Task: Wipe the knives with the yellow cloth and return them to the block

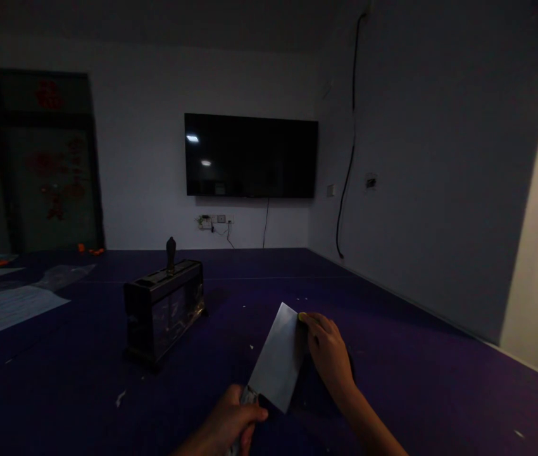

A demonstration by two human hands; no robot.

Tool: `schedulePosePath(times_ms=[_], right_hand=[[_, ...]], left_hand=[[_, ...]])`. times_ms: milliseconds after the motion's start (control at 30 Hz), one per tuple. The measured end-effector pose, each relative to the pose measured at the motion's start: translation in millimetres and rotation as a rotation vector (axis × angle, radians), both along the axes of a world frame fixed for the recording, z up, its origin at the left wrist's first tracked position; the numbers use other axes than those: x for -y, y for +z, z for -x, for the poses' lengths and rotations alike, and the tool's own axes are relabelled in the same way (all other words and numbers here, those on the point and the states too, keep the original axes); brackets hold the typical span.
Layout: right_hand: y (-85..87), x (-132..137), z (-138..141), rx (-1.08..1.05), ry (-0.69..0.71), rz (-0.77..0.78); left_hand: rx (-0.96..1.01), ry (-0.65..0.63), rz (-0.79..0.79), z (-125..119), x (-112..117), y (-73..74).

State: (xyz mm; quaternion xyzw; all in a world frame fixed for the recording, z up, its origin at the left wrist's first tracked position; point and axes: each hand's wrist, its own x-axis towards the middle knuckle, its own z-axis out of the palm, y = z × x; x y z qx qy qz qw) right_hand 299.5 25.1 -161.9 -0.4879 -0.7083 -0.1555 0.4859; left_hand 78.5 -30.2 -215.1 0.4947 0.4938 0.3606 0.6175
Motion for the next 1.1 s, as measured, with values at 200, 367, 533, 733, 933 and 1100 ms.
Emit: schedulePosePath(times_ms=[200,367,533,733,933,1100], right_hand=[[0.1,1.3,4.3,0.002,0.041,-0.001],[-1.5,3.9,10.4,0.013,0.075,0.009],[-1.6,7.4,15.5,0.019,0.08,0.023],[0.1,12.6,23.5,0.04,0.107,0.041],[-2.6,15.8,30.9,0.074,0.124,0.064],[-2.7,19.3,36.0,0.096,0.158,0.081]], left_hand=[[0.001,0.02,-0.016,0.1,-1.7,-3.2],[0.058,-0.032,-0.022,3.2,-1.5,0.6],[0.082,-0.117,-0.009,6.2,0.1,10.1],[0.018,-0.04,0.036,3.3,-4.9,6.5],[0.093,-0.128,-0.003,7.3,-1.1,11.5],[0.113,-0.112,-0.007,7.6,-0.7,12.2]])
